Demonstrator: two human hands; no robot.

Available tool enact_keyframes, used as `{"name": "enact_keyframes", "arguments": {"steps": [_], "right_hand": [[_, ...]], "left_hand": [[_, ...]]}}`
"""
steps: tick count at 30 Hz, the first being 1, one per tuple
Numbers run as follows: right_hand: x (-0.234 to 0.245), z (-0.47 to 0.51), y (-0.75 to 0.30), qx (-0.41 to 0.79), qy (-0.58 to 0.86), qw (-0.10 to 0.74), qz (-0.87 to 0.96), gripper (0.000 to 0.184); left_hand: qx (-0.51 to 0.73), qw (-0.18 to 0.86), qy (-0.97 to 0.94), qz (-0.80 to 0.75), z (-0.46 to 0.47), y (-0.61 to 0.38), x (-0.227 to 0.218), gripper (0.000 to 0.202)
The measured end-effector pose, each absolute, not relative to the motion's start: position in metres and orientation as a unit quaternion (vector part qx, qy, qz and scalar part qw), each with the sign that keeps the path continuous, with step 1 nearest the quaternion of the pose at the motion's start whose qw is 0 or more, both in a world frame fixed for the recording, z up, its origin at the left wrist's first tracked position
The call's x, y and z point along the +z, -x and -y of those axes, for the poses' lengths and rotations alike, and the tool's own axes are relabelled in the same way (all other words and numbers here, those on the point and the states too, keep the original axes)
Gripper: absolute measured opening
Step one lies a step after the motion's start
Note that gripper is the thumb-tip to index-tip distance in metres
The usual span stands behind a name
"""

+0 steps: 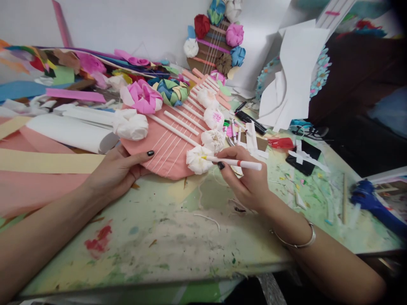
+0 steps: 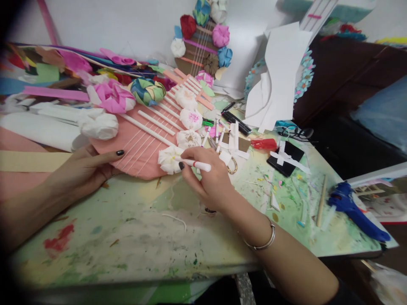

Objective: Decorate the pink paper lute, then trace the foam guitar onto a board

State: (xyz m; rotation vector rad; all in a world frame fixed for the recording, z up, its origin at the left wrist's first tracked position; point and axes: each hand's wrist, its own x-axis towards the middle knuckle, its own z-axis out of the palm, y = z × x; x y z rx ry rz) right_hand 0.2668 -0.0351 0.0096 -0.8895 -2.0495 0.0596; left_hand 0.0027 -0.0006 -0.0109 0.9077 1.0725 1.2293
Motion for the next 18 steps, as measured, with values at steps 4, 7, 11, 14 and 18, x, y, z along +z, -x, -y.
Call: {"name": "enact_keyframes", "arguments": {"steps": [4,7,11,14,18], "right_hand": [[0.008,0.0352,-0.2668,0.025,0.364,0.436,0.823,0.014],[0.0064,0.0344,-0.2666,0.015,0.367,0.412,0.834,0.014],[0.0069,0.0344,-0.2665,0.016,0.359,0.437,0.825,0.015],[0.0073,0.0344,-0.2662,0.009,0.362,0.429,0.827,0.015],[0.0067,0.034,-0.2658,0.006,0.368,0.427,0.826,0.014]], "left_hand": [[0.53,0.596,-0.393,-0.457,0.0001,-0.0035,-0.0111,0.045],[0.531,0.597,-0.393,-0.456,-0.0006,-0.0032,-0.0123,0.046],[0.528,0.598,-0.396,-0.455,-0.0004,-0.002,-0.0128,0.045],[0.524,0.6,-0.4,-0.453,-0.0003,-0.0005,-0.0136,0.046],[0.525,0.598,-0.404,-0.452,-0.0008,0.0009,-0.0149,0.047]]}}
